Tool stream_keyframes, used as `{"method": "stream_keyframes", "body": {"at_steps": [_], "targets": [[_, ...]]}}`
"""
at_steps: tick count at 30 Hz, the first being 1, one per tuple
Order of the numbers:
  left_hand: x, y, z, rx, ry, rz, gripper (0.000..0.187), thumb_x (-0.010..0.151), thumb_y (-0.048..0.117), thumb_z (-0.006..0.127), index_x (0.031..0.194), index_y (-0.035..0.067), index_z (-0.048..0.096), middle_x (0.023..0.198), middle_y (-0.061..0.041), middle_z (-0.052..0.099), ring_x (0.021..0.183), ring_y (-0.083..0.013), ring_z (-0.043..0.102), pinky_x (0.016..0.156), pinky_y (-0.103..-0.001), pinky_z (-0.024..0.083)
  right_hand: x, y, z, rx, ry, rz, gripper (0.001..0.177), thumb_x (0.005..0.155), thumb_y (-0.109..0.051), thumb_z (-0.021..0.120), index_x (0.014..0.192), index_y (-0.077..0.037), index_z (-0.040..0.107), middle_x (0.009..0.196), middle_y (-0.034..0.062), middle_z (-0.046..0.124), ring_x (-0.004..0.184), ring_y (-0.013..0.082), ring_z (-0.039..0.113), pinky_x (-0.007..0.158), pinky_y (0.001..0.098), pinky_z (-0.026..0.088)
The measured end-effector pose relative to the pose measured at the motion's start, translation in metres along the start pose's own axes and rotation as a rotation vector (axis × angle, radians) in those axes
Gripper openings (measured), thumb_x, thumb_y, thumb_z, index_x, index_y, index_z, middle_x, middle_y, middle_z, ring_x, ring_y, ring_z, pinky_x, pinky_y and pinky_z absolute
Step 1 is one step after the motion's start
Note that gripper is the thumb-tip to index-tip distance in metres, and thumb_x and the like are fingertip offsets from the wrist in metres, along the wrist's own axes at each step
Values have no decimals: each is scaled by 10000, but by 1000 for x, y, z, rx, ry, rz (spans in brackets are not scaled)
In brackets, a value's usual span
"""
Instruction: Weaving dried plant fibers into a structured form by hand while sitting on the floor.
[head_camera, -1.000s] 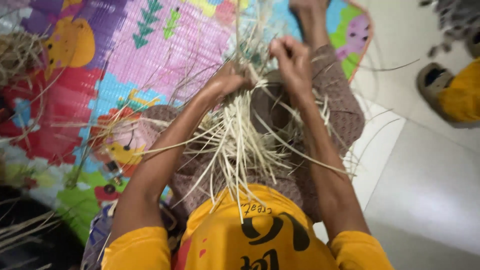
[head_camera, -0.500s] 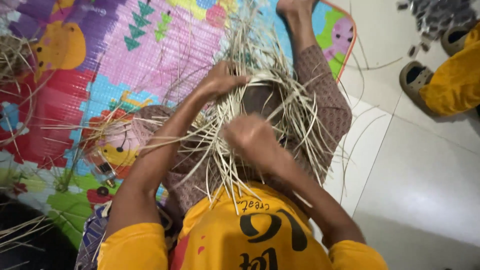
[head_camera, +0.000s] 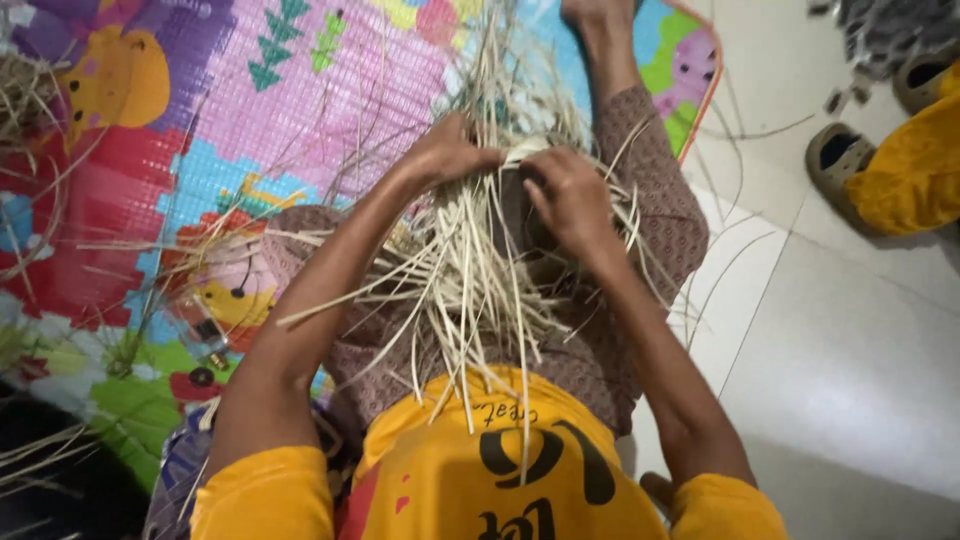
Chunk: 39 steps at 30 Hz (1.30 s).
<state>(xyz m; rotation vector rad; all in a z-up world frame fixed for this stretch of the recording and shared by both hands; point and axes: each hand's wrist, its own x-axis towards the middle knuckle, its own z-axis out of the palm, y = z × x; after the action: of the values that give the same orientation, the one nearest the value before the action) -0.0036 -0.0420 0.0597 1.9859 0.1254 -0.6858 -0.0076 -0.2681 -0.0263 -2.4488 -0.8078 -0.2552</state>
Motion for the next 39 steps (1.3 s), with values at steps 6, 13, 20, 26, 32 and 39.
{"method": "stream_keyframes", "body": {"at_steps": [6,13,20,26,32,39], "targets": [[5,-3,-8,-11,51,26,886,818,374,838,1420,-112,406,1385,-362,482,1277,-507,520,1057,-581,463,0,35,50,-276,158,-138,83,889,-219,718,948,-194,665,899,17,627,811,252,679,669,363,540],[-3,2,-11,-4,91,67,572,790,319,824,1190,-51,652,1132,-295,665,1072,-451,663,886,-499,537,56,15,19,-486,206,-244,55,866,-223,653,827,-219,615,732,14,559,645,240,632,562,362,491],[17,-8,-5,-119,32,14,350,896,424,751,862,109,601,667,23,536,483,-81,497,383,-232,409,142,-4,-24,-828,-287,-586,446,843,-189,723,1238,8,657,1221,192,661,929,265,653,835,400,581],[30,-15,-3,-128,49,-104,298,881,171,740,1076,8,585,681,1,555,461,-92,498,335,-225,399,150,2,-75,-187,-193,-41,156,1159,-125,515,1010,-109,559,795,37,452,479,127,353,356,264,286],[30,-22,-7,-323,18,-107,722,798,88,745,1421,-55,409,765,-45,679,485,-90,537,325,-209,393,97,-36,-84,-168,79,-4,628,1017,85,638,1506,-173,340,1495,111,360,675,140,541,511,271,478],[24,-28,7,-134,249,102,705,730,218,841,1340,2,559,1368,-216,597,1156,-339,674,927,-483,608,38,-13,4,90,-110,130,176,959,-109,706,1129,-91,747,951,75,619,691,184,551,529,276,523]]}}
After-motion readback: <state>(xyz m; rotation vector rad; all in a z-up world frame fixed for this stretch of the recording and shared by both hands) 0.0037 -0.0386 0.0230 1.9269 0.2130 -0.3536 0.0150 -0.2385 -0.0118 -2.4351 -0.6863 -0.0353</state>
